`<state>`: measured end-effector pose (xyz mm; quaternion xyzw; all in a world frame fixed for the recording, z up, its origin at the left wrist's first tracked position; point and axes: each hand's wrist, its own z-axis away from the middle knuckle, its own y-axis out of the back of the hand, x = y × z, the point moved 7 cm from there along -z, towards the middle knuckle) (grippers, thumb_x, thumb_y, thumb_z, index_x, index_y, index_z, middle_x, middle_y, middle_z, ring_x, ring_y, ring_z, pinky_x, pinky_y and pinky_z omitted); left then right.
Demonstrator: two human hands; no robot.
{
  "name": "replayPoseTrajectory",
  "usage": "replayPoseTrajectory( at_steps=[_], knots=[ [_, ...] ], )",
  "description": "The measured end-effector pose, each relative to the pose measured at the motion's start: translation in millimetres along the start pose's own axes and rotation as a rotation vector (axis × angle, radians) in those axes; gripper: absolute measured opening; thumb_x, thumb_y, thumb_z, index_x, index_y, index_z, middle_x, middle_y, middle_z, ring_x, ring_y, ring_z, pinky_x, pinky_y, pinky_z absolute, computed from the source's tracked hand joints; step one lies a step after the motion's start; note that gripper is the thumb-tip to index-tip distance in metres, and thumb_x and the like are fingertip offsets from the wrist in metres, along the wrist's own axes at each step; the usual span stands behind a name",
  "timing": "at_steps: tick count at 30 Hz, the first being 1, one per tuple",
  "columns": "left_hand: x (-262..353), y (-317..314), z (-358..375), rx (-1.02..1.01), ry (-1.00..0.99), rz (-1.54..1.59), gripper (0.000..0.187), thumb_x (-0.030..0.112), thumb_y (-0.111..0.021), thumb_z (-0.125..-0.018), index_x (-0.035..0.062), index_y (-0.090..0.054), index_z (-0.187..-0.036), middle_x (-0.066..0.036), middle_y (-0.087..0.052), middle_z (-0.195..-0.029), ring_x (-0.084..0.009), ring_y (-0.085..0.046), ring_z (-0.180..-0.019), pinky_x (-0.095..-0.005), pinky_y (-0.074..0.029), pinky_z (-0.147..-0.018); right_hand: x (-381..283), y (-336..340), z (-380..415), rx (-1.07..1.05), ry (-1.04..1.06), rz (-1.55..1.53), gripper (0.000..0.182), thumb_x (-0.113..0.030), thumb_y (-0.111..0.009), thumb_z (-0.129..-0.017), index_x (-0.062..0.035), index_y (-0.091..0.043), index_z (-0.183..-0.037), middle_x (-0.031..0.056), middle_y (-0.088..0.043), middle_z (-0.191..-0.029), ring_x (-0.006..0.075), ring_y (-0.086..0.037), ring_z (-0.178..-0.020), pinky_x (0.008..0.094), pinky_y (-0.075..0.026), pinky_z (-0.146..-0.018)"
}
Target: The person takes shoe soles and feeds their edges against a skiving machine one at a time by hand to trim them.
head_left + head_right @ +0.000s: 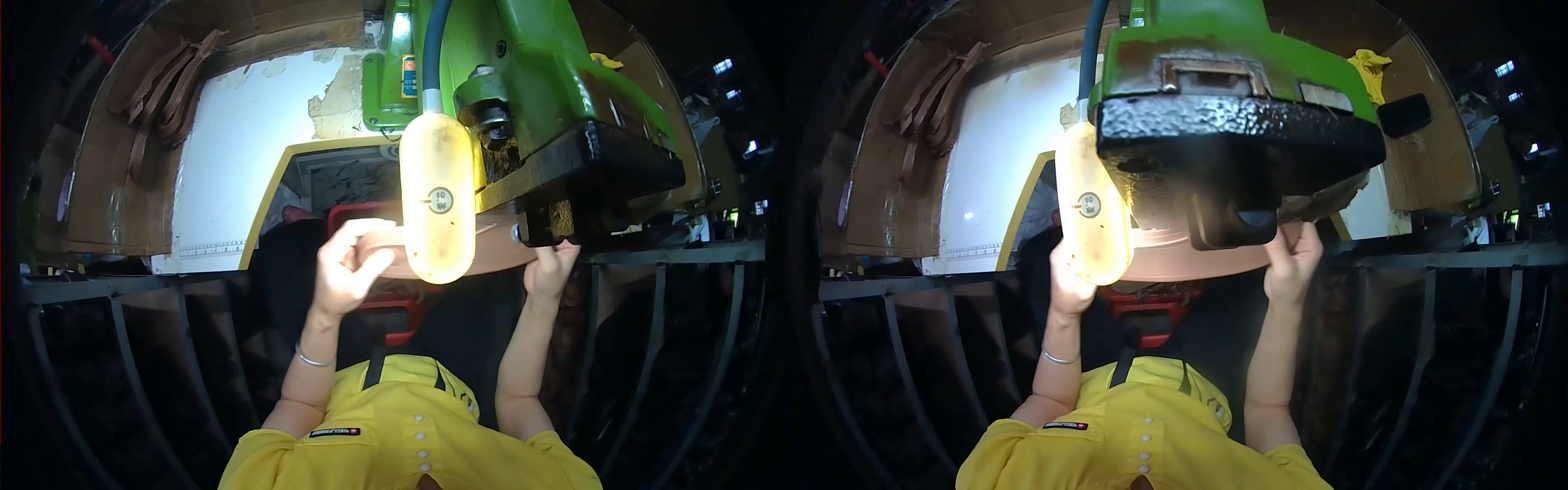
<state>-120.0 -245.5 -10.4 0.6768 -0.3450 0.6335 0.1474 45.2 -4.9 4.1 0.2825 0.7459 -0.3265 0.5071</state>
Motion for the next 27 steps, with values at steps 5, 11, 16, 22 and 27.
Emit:
replayPoseTrajectory(
  at_steps=[5, 11, 16, 22, 27],
  knots=[
    [-3.4, 19.8, 11.9, -0.056, 0.043, 0.009, 0.033, -0.009, -0.06, -0.083, -0.0062, -0.054, -0.116, -0.012, -0.06, -0.112, -0.0166, -0.059, -0.104, -0.0289, -0.047, -0.093, 17.6, -14.1, 16.4, -0.022, -0.032, -0.025, 0.027, -0.005, -0.071, -0.082, 0.0044, -0.06, -0.104, 0.0038, -0.063, -0.097, 0.0093, -0.057, -0.088, 0.0227, -0.042, -0.085],
    [-53.2, -17.1, 19.0, -0.113, 0.154, 0.08, 0.037, -0.003, -0.057, -0.088, -0.006, -0.043, -0.122, -0.018, -0.059, -0.112, -0.0249, -0.062, -0.101, -0.0352, -0.057, -0.078, 20.8, 20.4, 33.4, 0.251, -0.071, -0.078, 0.032, -0.015, -0.07, -0.086, 0.0, -0.055, -0.11, 0.0039, -0.061, -0.101, 0.0107, -0.056, -0.091, 0.0254, -0.043, -0.086],
    [-64.2, -105.1, 21.4, -0.202, 0.165, 0.317, 0.047, 0.008, -0.059, -0.091, -0.0005, -0.034, -0.13, -0.021, -0.048, -0.126, -0.0271, -0.063, -0.097, -0.0418, -0.06, -0.072, 36.6, -14.0, 80.9, 0.369, -0.074, -0.026, 0.058, -0.008, -0.059, -0.09, 0.0016, -0.03, -0.139, 0.014, -0.042, -0.136, 0.0204, -0.041, -0.125, 0.0348, -0.029, -0.107],
    [-84.6, -74.5, 16.4, -0.344, 0.17, -0.067, 0.031, 0.008, -0.055, -0.094, -0.0036, -0.048, -0.122, -0.018, -0.061, -0.111, -0.0197, -0.066, -0.084, -0.0328, -0.058, -0.07, 21.4, 77.6, -42.5, 0.479, -0.001, 0.0, 0.042, -0.012, -0.058, -0.092, 0.0026, -0.045, -0.128, 0.0109, -0.056, -0.123, 0.0186, -0.054, -0.11, 0.0313, -0.041, -0.096],
    [-130.4, 94.8, -7.0, -0.045, -0.033, -0.957, 0.019, 0.008, -0.057, -0.092, -0.0007, -0.061, -0.108, -0.013, -0.066, -0.104, -0.0197, -0.065, -0.088, -0.0338, -0.052, -0.078, 80.9, 145.3, -182.5, 0.347, -0.155, 0.259, 0.041, -0.013, -0.058, -0.085, 0.0023, -0.053, -0.122, 0.0178, -0.058, -0.122, 0.0273, -0.055, -0.113, 0.0363, -0.042, -0.096]
  ],
)
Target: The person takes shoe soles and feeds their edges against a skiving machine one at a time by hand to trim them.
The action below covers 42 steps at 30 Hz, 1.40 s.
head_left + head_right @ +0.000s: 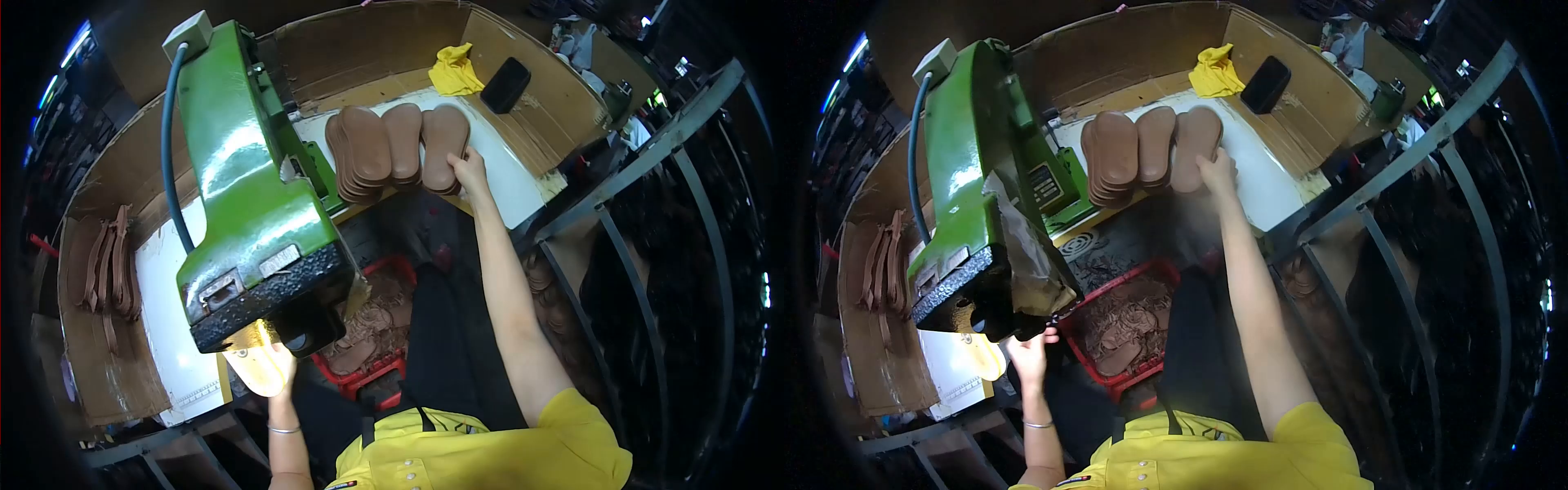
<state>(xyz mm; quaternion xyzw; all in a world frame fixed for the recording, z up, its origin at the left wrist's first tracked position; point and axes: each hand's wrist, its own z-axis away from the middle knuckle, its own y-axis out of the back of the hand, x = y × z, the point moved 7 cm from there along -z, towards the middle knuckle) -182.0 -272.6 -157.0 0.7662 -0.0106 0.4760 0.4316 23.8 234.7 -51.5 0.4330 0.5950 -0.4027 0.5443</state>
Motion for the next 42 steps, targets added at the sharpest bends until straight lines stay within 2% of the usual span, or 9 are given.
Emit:
replayPoseTrajectory(
  at_steps=[1, 3, 5, 8, 13, 20, 30, 35, 42],
  knots=[
    [-24.3, 21.2, -0.9, 0.049, -0.088, -0.372, 0.022, 0.005, -0.058, -0.089, 0.0016, -0.062, -0.111, -0.013, -0.065, -0.106, -0.0244, -0.063, -0.096, -0.0372, -0.051, -0.086, 4.2, 2.9, -10.2, 0.097, -0.059, 0.474, 0.042, -0.016, -0.058, -0.082, 0.0028, -0.055, -0.12, 0.0207, -0.058, -0.121, 0.0319, -0.056, -0.111, 0.0389, -0.043, -0.096],
    [-130.6, 64.2, -9.5, 0.49, 0.325, 1.401, 0.014, 0.007, -0.059, -0.091, 0.001, -0.064, -0.102, -0.012, -0.064, -0.101, -0.0202, -0.062, -0.093, -0.0339, -0.052, -0.08, 20.8, 7.4, -27.2, 0.179, 0.0, 0.84, 0.046, -0.02, -0.058, -0.078, 0.0062, -0.057, -0.116, 0.0256, -0.059, -0.118, 0.0389, -0.058, -0.107, 0.042, -0.044, -0.094],
    [-10.0, 137.0, -51.6, 0.436, 0.096, 0.346, 0.013, 0.008, -0.059, -0.092, -0.0009, -0.063, -0.101, -0.011, -0.063, -0.096, -0.0151, -0.06, -0.09, -0.0303, -0.053, -0.074, 26.2, 9.7, -27.5, 0.195, 0.2, 0.734, 0.049, -0.019, -0.058, -0.076, 0.0094, -0.056, -0.116, 0.0275, -0.061, -0.112, 0.0397, -0.059, -0.105, 0.0407, -0.045, -0.094],
    [-36.7, 224.2, -79.2, 0.78, -0.059, -0.076, 0.015, 0.002, -0.061, -0.087, -0.0001, -0.064, -0.102, -0.011, -0.063, -0.103, -0.0177, -0.061, -0.096, -0.0297, -0.052, -0.075, 57.6, 15.2, -35.8, 0.124, 0.226, 0.584, 0.046, -0.02, -0.062, -0.077, 0.0022, -0.056, -0.118, 0.0178, -0.066, -0.095, 0.0249, -0.064, -0.089, 0.0368, -0.051, -0.076],
    [-55.0, 338.3, -120.3, 1.176, -0.014, -0.691, 0.07, 0.029, -0.074, -0.075, 0.0046, -0.042, -0.132, -0.027, -0.032, -0.139, -0.0452, -0.031, -0.126, -0.0538, -0.026, -0.105, -30.2, -255.6, 49.0, -0.195, 0.251, 0.35, 0.045, -0.021, -0.062, -0.079, 0.0013, -0.055, -0.118, 0.0164, -0.065, -0.095, 0.0241, -0.063, -0.087, 0.0363, -0.051, -0.074],
    [-107.9, 373.7, -166.1, 0.861, 0.64, -0.55, 0.081, 0.049, -0.078, -0.068, 0.0263, -0.038, -0.134, -0.024, -0.041, -0.127, -0.0461, -0.051, -0.111, -0.0617, -0.03, -0.099, -32.6, -226.7, 56.6, -0.173, 0.21, 0.218, 0.043, -0.023, -0.062, -0.083, -0.0002, -0.053, -0.118, 0.0139, -0.064, -0.095, 0.0226, -0.062, -0.083, 0.0353, -0.052, -0.071],
    [-88.9, 325.6, -106.0, 0.803, 0.294, -0.385, 0.054, 0.012, -0.074, -0.067, 0.0189, -0.046, -0.112, -0.02, -0.047, -0.109, -0.0431, -0.057, -0.093, -0.0471, -0.049, -0.08, -17.5, -138.6, 15.8, -0.079, 0.075, 0.057, 0.04, -0.026, -0.061, -0.087, -0.0023, -0.051, -0.118, 0.0103, -0.061, -0.094, 0.0205, -0.06, -0.078, 0.034, -0.053, -0.066],
    [-55.7, 249.8, -69.6, 0.573, 0.299, -0.164, 0.059, 0.027, -0.081, -0.065, 0.0149, -0.047, -0.111, -0.017, -0.048, -0.116, -0.0382, -0.053, -0.108, -0.0443, -0.045, -0.09, 17.4, -34.6, -49.1, -0.006, -0.02, 0.021, 0.039, -0.028, -0.061, -0.09, -0.0034, -0.05, -0.118, 0.0085, -0.06, -0.094, 0.0194, -0.059, -0.076, 0.0333, -0.053, -0.064],
    [-32.5, 195.3, -101.7, 0.527, 0.213, -0.389, 0.067, 0.039, -0.083, -0.062, 0.0103, -0.047, -0.112, -0.01, -0.05, -0.123, -0.032, -0.038, -0.13, -0.0668, -0.023, -0.099, 52.1, 70.0, 62.9, 0.138, -0.144, 0.041, 0.052, -0.03, -0.064, -0.09, -0.004, -0.04, -0.129, 0.0083, -0.057, -0.102, 0.017, -0.056, -0.084, 0.0307, -0.049, -0.069]
  ],
)
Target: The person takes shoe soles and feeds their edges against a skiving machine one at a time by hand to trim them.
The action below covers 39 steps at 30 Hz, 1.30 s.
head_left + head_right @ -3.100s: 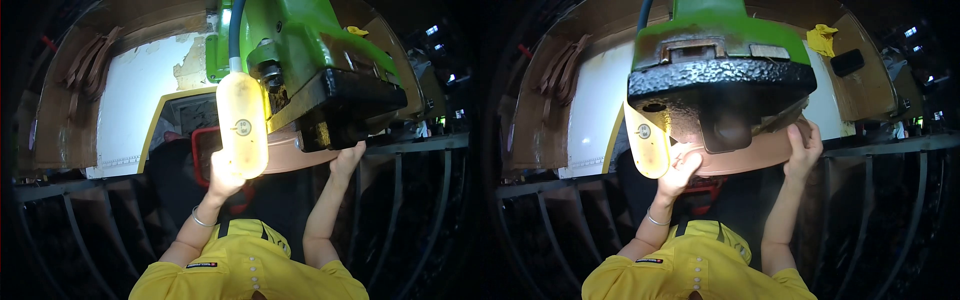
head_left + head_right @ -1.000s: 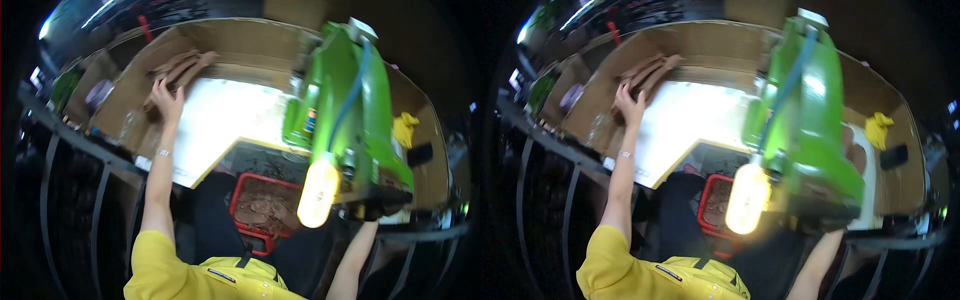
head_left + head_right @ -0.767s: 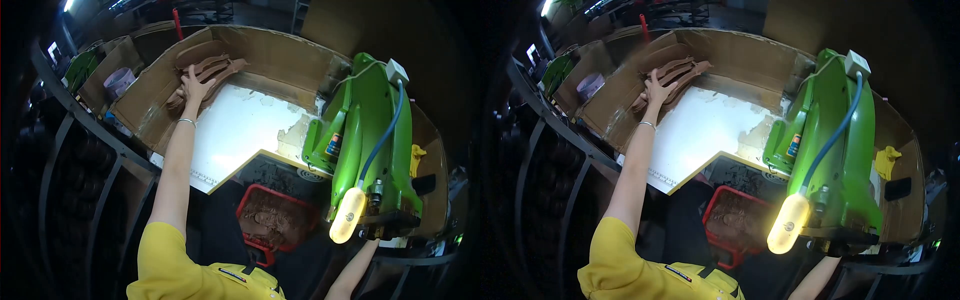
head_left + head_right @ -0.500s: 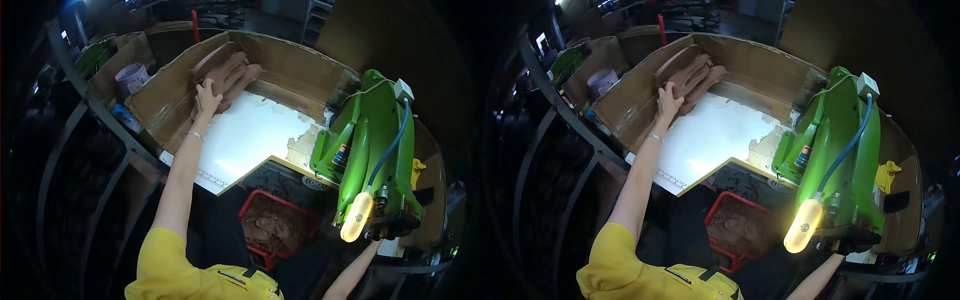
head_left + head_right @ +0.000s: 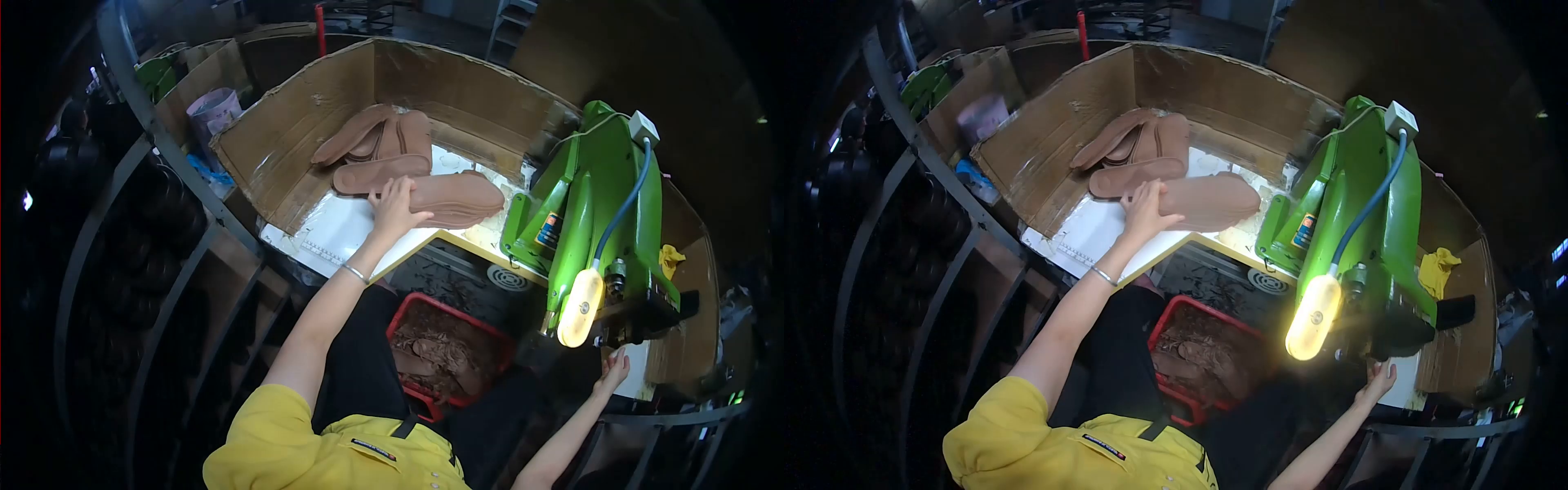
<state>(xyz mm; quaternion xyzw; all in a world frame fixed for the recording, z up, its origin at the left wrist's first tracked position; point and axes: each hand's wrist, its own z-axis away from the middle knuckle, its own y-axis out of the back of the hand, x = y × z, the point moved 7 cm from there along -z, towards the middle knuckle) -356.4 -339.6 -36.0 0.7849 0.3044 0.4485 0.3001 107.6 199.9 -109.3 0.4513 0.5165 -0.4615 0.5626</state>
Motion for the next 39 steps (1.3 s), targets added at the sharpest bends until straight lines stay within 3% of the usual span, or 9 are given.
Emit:
replayPoseTrajectory(
  at_steps=[5, 10, 15, 20, 23, 24, 27, 30, 39],
  knots=[
    [36.0, 27.7, 7.1, 0.142, -0.164, 0.425, 0.043, 0.018, -0.083, -0.066, 0.0066, -0.056, -0.097, -0.009, -0.063, -0.102, -0.0267, -0.06, -0.101, -0.0434, -0.045, -0.088, 10.4, 10.5, 82.6, 0.052, 0.118, 0.192, 0.047, -0.023, -0.063, -0.091, -0.0022, -0.044, -0.129, 0.0105, -0.056, -0.11, 0.015, -0.054, -0.093, 0.0285, -0.047, -0.073],
    [120.6, 121.3, 103.4, 0.115, -0.331, 0.394, 0.027, 0.016, -0.082, -0.07, 0.0028, -0.061, -0.082, -0.009, -0.058, -0.063, -0.0259, -0.058, -0.055, -0.0334, -0.045, -0.052, 21.3, -76.9, 241.0, -0.66, -0.278, -0.134, 0.044, -0.028, -0.056, -0.095, 0.0027, -0.047, -0.126, 0.0182, -0.059, -0.108, 0.0205, -0.063, -0.086, 0.0295, -0.054, -0.069],
    [138.7, 100.6, 182.3, -0.251, -0.547, 0.579, 0.039, 0.001, -0.076, -0.065, 0.004, -0.065, -0.103, -0.014, -0.065, -0.093, -0.0267, -0.067, -0.083, -0.0317, -0.055, -0.071, 20.7, -127.0, 308.2, -1.011, -0.802, -0.65, 0.087, -0.069, -0.031, -0.09, 0.0035, -0.031, -0.139, 0.0274, -0.055, -0.12, 0.0352, -0.063, -0.096, 0.0459, -0.056, -0.071],
    [161.3, 70.2, 211.6, -0.458, -0.6, 0.763, 0.053, -0.004, -0.075, -0.06, 0.0076, -0.063, -0.11, -0.013, -0.064, -0.103, -0.0283, -0.066, -0.086, -0.031, -0.055, -0.071, 42.0, -101.3, 274.9, -0.737, -0.735, -0.536, 0.06, -0.04, -0.051, -0.093, 0.0048, -0.043, -0.132, 0.018, -0.058, -0.12, 0.0252, -0.065, -0.095, 0.0335, -0.057, -0.061],
    [171.2, 38.9, 207.3, -0.543, -0.258, 1.159, 0.051, -0.009, -0.067, -0.069, 0.0056, -0.06, -0.117, -0.014, -0.059, -0.121, -0.027, -0.06, -0.106, -0.036, -0.048, -0.091, 33.6, -69.3, 273.7, -0.539, -0.596, -0.459, 0.054, -0.002, -0.056, -0.082, 0.0033, -0.042, -0.134, 0.0142, -0.061, -0.112, 0.0165, -0.064, -0.077, 0.0205, -0.046, -0.043],
    [157.3, -1.9, 236.5, -0.904, 0.44, 1.676, 0.057, -0.001, -0.059, -0.078, 0.007, -0.046, -0.133, -0.014, -0.047, -0.137, -0.0274, -0.048, -0.124, -0.0394, -0.038, -0.103, 39.4, -54.8, 277.4, -0.486, -0.529, -0.442, 0.061, 0.0, -0.057, -0.08, 0.0033, -0.036, -0.138, 0.0141, -0.057, -0.119, 0.0168, -0.064, -0.079, 0.0209, -0.046, -0.042],
    [202.1, -8.7, 254.1, -0.787, 1.098, 2.401, 0.07, 0.008, -0.055, -0.081, 0.0071, -0.027, -0.145, -0.015, -0.037, -0.145, -0.0282, -0.036, -0.134, -0.0409, -0.03, -0.109, 25.8, -29.1, 306.6, -0.322, -0.356, -0.455, 0.064, -0.001, -0.06, -0.08, 0.0018, -0.035, -0.138, 0.0102, -0.053, -0.124, 0.0182, -0.058, -0.101, 0.027, -0.051, -0.077],
    [229.5, -20.1, 265.1, -0.677, 0.603, 1.837, 0.045, 0.021, -0.053, -0.094, 0.0007, -0.041, -0.133, -0.015, -0.05, -0.13, -0.0214, -0.048, -0.119, -0.0367, -0.039, -0.098, 37.6, -12.8, 340.7, -0.313, -0.472, -0.51, 0.066, 0.006, -0.062, -0.075, 0.0016, -0.037, -0.136, 0.0106, -0.051, -0.129, 0.0249, -0.048, -0.121, 0.0389, -0.034, -0.108],
    [253.1, -26.0, 201.1, -0.495, 0.013, 0.986, 0.011, 0.006, -0.069, -0.082, -0.0029, -0.065, -0.087, -0.001, -0.062, -0.073, -0.003, -0.05, -0.065, -0.0195, -0.042, -0.058, 35.9, -61.6, 376.3, -0.711, -0.705, -0.55, 0.06, 0.007, -0.068, -0.076, -0.0012, -0.043, -0.131, 0.0092, -0.054, -0.121, 0.0208, -0.054, -0.113, 0.0341, -0.045, -0.097]
  ],
)
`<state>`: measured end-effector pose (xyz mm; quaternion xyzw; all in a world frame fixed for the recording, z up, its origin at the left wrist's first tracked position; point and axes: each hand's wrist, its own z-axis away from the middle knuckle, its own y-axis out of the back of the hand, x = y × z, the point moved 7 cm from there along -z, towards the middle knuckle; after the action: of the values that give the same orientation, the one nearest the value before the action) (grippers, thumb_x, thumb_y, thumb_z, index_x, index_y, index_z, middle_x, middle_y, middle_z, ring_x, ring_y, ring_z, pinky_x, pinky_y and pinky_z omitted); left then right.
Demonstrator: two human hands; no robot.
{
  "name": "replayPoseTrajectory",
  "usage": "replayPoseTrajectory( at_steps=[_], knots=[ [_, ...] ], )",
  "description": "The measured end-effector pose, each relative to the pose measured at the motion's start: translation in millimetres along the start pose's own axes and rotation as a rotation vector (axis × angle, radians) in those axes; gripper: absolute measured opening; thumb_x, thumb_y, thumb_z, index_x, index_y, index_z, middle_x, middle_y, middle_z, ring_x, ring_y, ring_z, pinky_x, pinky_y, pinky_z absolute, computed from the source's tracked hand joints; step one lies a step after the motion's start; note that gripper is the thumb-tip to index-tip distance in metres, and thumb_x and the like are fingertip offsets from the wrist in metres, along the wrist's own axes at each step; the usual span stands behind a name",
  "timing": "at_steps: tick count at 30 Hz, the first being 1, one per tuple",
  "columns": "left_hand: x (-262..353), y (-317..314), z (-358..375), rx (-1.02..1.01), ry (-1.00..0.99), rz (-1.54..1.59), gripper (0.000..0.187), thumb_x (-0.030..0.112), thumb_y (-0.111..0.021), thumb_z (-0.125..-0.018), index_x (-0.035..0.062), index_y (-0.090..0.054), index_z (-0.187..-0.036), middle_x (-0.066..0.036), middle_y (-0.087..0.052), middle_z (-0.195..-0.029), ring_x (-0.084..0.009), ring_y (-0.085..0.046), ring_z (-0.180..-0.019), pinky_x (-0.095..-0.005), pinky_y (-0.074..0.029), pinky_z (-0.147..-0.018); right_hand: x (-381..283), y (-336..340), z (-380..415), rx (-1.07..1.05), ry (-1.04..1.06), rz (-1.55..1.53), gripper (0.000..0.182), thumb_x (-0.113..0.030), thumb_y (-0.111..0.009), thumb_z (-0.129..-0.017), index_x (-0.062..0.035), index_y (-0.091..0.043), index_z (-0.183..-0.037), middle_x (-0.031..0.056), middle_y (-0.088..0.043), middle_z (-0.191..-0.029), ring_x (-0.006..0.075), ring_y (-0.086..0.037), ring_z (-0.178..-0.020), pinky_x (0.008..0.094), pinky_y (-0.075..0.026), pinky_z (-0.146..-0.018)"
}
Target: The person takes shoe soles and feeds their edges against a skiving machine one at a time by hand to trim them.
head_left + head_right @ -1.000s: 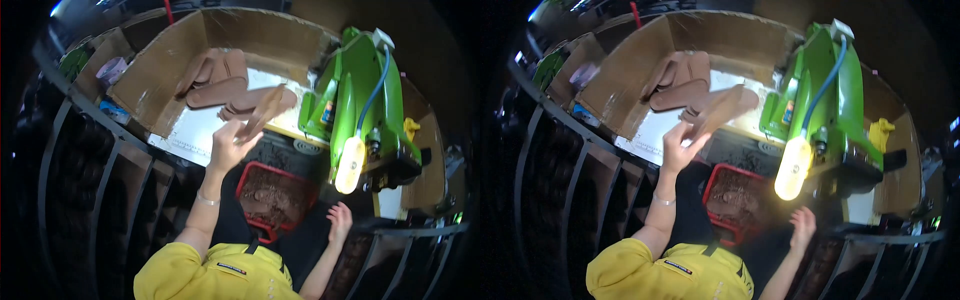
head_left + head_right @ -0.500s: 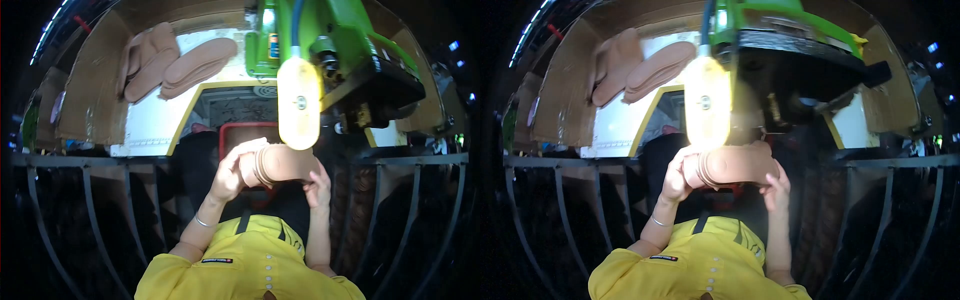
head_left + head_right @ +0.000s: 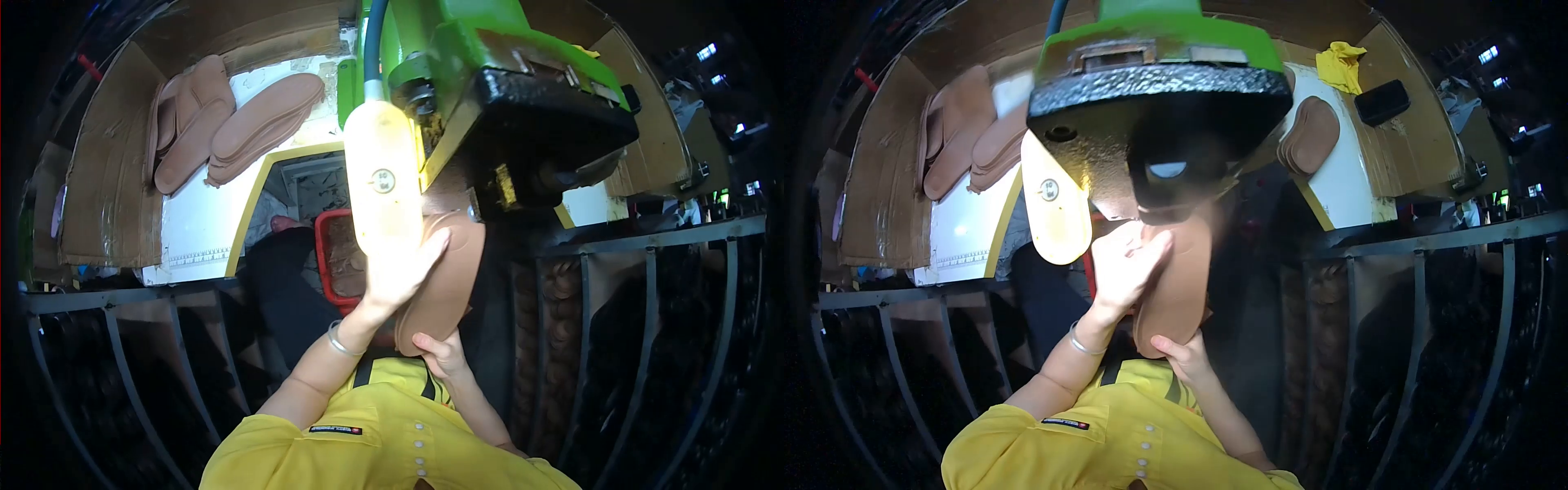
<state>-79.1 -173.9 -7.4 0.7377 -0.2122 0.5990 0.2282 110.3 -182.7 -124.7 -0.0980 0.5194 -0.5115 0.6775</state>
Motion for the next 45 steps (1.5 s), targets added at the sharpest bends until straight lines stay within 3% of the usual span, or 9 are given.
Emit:
replayPoseTrajectory(
  at_steps=[6, 14, 22, 28, 32, 34, 37, 42, 45],
  knots=[
    [-9.8, 19.7, 24.7, 0.063, 0.089, 0.097, 0.022, 0.001, -0.068, -0.082, -0.0066, -0.064, -0.103, -0.002, -0.063, -0.084, -0.005, -0.053, -0.071, -0.0194, -0.044, -0.063, -37.9, 14.6, 15.8, 0.2, 0.276, -0.012, 0.064, 0.005, -0.066, -0.071, 0.001, -0.043, -0.13, 0.012, -0.056, -0.121, 0.0242, -0.057, -0.11, 0.0368, -0.047, -0.096],
    [5.6, 26.9, 16.9, -0.048, -0.18, 0.145, 0.032, -0.003, -0.066, -0.083, -0.0043, -0.059, -0.114, -0.005, -0.062, -0.097, -0.013, -0.061, -0.081, -0.0245, -0.05, -0.073, -169.9, 41.8, -3.9, 0.368, 0.624, 0.223, 0.044, 0.003, -0.062, -0.075, 0.0003, -0.048, -0.117, 0.011, -0.057, -0.112, 0.0204, -0.056, -0.103, 0.0331, -0.043, -0.094],
    [-13.3, 90.3, 18.6, 0.092, 0.178, 0.426, 0.024, -0.002, -0.067, -0.081, -0.0079, -0.06, -0.102, -0.012, -0.067, -0.095, -0.0143, -0.064, -0.084, -0.0258, -0.051, -0.078, -170.4, 1.9, -66.8, 0.061, 0.575, 0.304, 0.051, 0.001, -0.059, -0.077, 0.0018, -0.048, -0.127, 0.0103, -0.057, -0.12, 0.0194, -0.056, -0.109, 0.0321, -0.043, -0.096],
    [-53.7, 134.4, 64.9, 0.154, 0.354, 0.574, 0.021, 0.0, -0.065, -0.079, -0.006, -0.059, -0.098, -0.01, -0.066, -0.094, -0.0109, -0.061, -0.084, -0.0242, -0.047, -0.079, -134.9, -16.1, -75.6, 0.164, 0.588, 0.256, 0.055, 0.002, -0.063, -0.071, 0.0041, -0.048, -0.124, 0.0139, -0.057, -0.118, 0.021, -0.058, -0.105, 0.0318, -0.046, -0.093],
    [-70.7, 132.9, 89.2, -0.22, 0.487, 0.465, 0.021, 0.001, -0.067, -0.079, -0.0066, -0.061, -0.097, -0.011, -0.067, -0.093, -0.011, -0.063, -0.083, -0.0252, -0.049, -0.076, -141.2, -52.9, -88.4, 0.028, 0.612, 0.464, 0.047, 0.004, -0.067, -0.07, 0.0059, -0.054, -0.115, 0.0117, -0.063, -0.107, 0.0181, -0.063, -0.093, 0.0298, -0.049, -0.086],
    [-57.3, 113.0, 75.6, -0.463, 0.325, 0.186, 0.032, 0.005, -0.071, -0.079, -0.0076, -0.062, -0.107, -0.009, -0.069, -0.094, -0.009, -0.062, -0.086, -0.0239, -0.05, -0.077, -144.4, -70.5, -95.3, -0.047, 0.592, 0.626, 0.047, 0.005, -0.068, -0.07, 0.0061, -0.054, -0.116, 0.0117, -0.063, -0.108, 0.0177, -0.063, -0.094, 0.0296, -0.049, -0.086],
    [-0.3, 61.3, 24.7, -0.305, 0.216, 0.223, 0.042, 0.006, -0.07, -0.079, -0.0069, -0.058, -0.117, -0.013, -0.066, -0.11, -0.0111, -0.059, -0.098, -0.0284, -0.046, -0.088, -139.1, -105.5, -93.0, -0.131, 0.621, 0.626, 0.044, 0.003, -0.072, -0.073, 0.0046, -0.056, -0.114, 0.0095, -0.062, -0.107, 0.0159, -0.061, -0.095, 0.0291, -0.049, -0.085],
    [-20.5, 21.5, 7.2, -0.278, -0.007, 0.112, 0.03, 0.003, -0.068, -0.082, -0.0055, -0.061, -0.11, -0.009, -0.068, -0.099, -0.014, -0.063, -0.089, -0.0256, -0.049, -0.081, -131.3, -88.5, -51.9, 0.121, 0.657, 0.597, 0.041, -0.004, -0.072, -0.077, 0.0047, -0.056, -0.113, 0.0093, -0.063, -0.105, 0.0173, -0.061, -0.097, 0.0302, -0.047, -0.088],
    [-22.3, 20.1, 19.1, -0.158, 0.028, 0.197, 0.029, 0.002, -0.064, -0.086, -0.0051, -0.059, -0.114, -0.007, -0.066, -0.099, -0.013, -0.061, -0.092, -0.0248, -0.048, -0.084, -74.2, -43.5, -21.3, -0.017, 0.223, 0.642, 0.042, -0.008, -0.074, -0.077, 0.0056, -0.056, -0.113, 0.0095, -0.063, -0.102, 0.0174, -0.061, -0.097, 0.0312, -0.048, -0.088]
  ],
)
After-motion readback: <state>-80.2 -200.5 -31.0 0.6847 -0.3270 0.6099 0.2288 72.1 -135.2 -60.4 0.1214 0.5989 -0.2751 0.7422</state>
